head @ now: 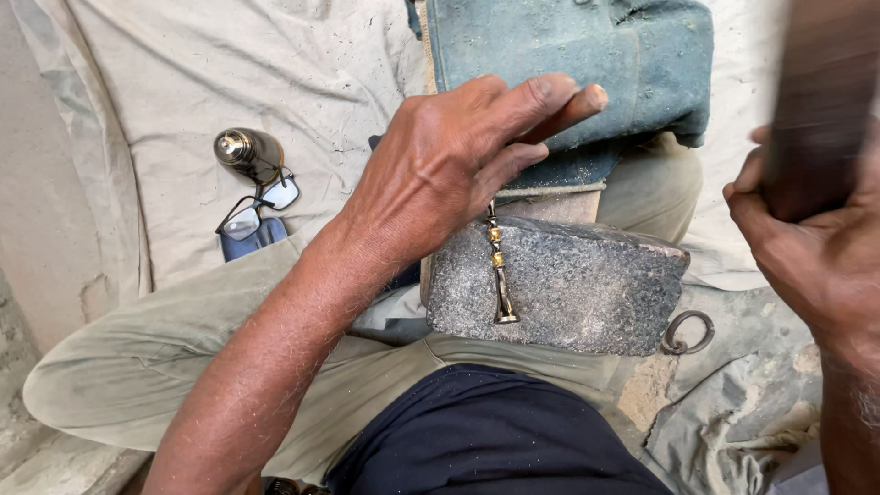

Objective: The person sits on the floor and uses a hammer and punch to shape a brass lamp stem and base. They repeatedly strike the stem and then the base, repositioning the parts on a stone block between strikes.

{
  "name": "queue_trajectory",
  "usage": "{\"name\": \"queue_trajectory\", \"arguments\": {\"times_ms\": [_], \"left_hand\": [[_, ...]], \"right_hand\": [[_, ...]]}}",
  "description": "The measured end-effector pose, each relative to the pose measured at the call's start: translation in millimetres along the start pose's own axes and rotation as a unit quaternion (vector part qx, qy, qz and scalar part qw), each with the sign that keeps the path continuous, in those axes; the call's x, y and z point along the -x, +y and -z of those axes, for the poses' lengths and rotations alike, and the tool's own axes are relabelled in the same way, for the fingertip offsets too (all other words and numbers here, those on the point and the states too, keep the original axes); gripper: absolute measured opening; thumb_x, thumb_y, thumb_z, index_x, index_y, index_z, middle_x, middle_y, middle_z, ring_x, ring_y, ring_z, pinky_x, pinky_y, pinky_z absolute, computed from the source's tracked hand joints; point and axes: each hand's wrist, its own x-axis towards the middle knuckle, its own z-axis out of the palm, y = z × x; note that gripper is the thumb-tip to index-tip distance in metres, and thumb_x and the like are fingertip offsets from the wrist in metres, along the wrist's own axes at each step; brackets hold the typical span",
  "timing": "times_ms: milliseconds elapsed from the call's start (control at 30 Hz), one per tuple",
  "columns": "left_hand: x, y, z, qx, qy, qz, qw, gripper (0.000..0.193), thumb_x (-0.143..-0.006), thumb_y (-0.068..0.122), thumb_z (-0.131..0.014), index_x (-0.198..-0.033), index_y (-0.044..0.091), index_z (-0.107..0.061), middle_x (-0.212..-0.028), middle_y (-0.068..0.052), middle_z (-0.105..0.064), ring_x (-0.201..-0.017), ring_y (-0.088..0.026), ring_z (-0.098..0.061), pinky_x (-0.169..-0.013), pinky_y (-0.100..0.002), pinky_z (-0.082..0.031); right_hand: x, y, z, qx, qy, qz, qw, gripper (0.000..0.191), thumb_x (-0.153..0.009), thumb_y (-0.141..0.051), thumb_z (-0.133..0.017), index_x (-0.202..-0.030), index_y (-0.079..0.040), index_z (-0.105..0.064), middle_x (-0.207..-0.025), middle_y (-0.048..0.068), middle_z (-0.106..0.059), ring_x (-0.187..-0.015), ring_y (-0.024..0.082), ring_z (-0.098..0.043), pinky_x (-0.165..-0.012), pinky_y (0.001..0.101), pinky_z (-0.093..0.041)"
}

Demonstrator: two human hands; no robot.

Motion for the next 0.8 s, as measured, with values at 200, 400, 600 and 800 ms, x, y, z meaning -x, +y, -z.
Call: {"name": "queue_trajectory", "arguments": {"times_ms": [200, 400, 600, 800], "left_hand": [[6.3, -1.9, -4.8, 0.010, 0.021, 0.005, 1.000, 0.044, -0.103, 0.022, -0.077, -0.140, 0.023, -0.054, -0.094, -0.003, -0.062, -0.084, -0.022, -0.066, -0.071, -0.039, -0.057], [10.6, -5.2, -7.9, 0.016, 0.051, 0.005, 0.999, 0.048, -0.102, 0.022, -0.079, -0.144, 0.019, -0.054, -0.097, -0.004, -0.063, -0.088, -0.022, -0.066, -0.075, -0.039, -0.058], [13.6, -4.3, -8.3, 0.057, 0.081, 0.004, 0.995, 0.046, -0.102, 0.020, -0.079, -0.139, 0.018, -0.052, -0.097, -0.002, -0.064, -0.086, -0.016, -0.068, -0.077, -0.031, -0.061], [22.3, -5.9, -8.7, 0.061, 0.090, 0.017, 0.994, 0.050, -0.104, 0.018, -0.080, -0.146, 0.020, -0.052, -0.096, -0.002, -0.063, -0.087, -0.017, -0.068, -0.079, -0.033, -0.061]], "right_hand": [[-8.1, 2.5, 3.9, 0.028, -0.045, 0.011, 0.999, 0.032, -0.091, 0.011, -0.057, -0.121, -0.002, -0.056, -0.096, 0.004, -0.061, -0.079, 0.010, -0.058, -0.070, 0.0238, -0.051], [-4.6, 25.7, 10.8, 0.074, -0.031, 0.035, 0.996, 0.024, -0.094, 0.003, -0.054, -0.118, 0.000, -0.057, -0.096, 0.005, -0.064, -0.082, 0.011, -0.063, -0.076, 0.0237, -0.055], [-18.5, 14.0, 2.8, -0.638, 0.114, -0.358, 0.672, 0.018, -0.099, -0.004, -0.051, -0.115, 0.001, -0.057, -0.095, 0.005, -0.068, -0.083, 0.012, -0.069, -0.081, 0.0228, -0.058], [-19.7, -20.8, 3.8, -0.658, 0.214, -0.383, 0.612, 0.018, -0.100, -0.006, -0.049, -0.114, -0.002, -0.059, -0.093, 0.006, -0.069, -0.080, 0.013, -0.071, -0.080, 0.0226, -0.059]]}}
